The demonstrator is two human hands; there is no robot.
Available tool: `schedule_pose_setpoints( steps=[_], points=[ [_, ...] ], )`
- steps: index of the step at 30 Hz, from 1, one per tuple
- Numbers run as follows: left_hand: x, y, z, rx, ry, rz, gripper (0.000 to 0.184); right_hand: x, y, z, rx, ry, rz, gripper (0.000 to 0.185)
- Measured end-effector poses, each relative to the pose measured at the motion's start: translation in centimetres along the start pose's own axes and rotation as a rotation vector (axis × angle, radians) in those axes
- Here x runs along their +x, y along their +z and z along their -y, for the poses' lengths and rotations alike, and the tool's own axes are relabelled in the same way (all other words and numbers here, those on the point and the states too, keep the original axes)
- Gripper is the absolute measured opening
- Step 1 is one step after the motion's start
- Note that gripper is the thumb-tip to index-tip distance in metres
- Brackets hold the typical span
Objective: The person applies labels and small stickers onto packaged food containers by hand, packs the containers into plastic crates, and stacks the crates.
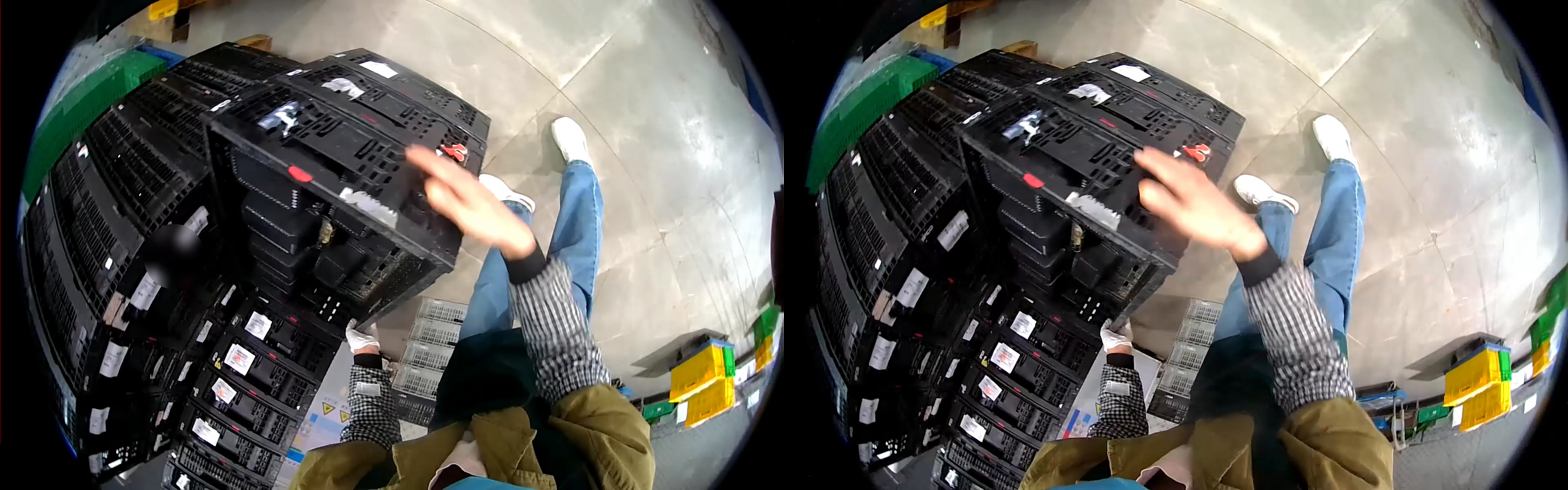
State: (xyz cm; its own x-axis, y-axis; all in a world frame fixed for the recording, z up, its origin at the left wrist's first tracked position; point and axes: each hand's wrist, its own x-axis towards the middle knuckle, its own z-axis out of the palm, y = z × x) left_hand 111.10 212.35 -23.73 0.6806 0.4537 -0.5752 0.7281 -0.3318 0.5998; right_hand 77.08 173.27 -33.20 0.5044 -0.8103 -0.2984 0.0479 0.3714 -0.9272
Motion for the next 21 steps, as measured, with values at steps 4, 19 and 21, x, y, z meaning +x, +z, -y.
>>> schedule_pose_setpoints(
  steps=[4,19,21],
  points=[
    [-2.2,1.1,0.0,-0.015,-0.026,0.001,0.018,-3.8,2.5,6.1,-0.3,0.019,-0.038,0.066],
    [3.5,-1.5,-1.4,0.14,-0.058,0.161,0.019,-3.6,2.4,4.7,-0.251,-0.085,-0.106,0.061],
    [1.5,-0.3,-0.8,0.212,0.003,0.027,0.023,-3.6,2.2,5.0,-0.179,-0.095,-0.095,0.058]
  ],
)
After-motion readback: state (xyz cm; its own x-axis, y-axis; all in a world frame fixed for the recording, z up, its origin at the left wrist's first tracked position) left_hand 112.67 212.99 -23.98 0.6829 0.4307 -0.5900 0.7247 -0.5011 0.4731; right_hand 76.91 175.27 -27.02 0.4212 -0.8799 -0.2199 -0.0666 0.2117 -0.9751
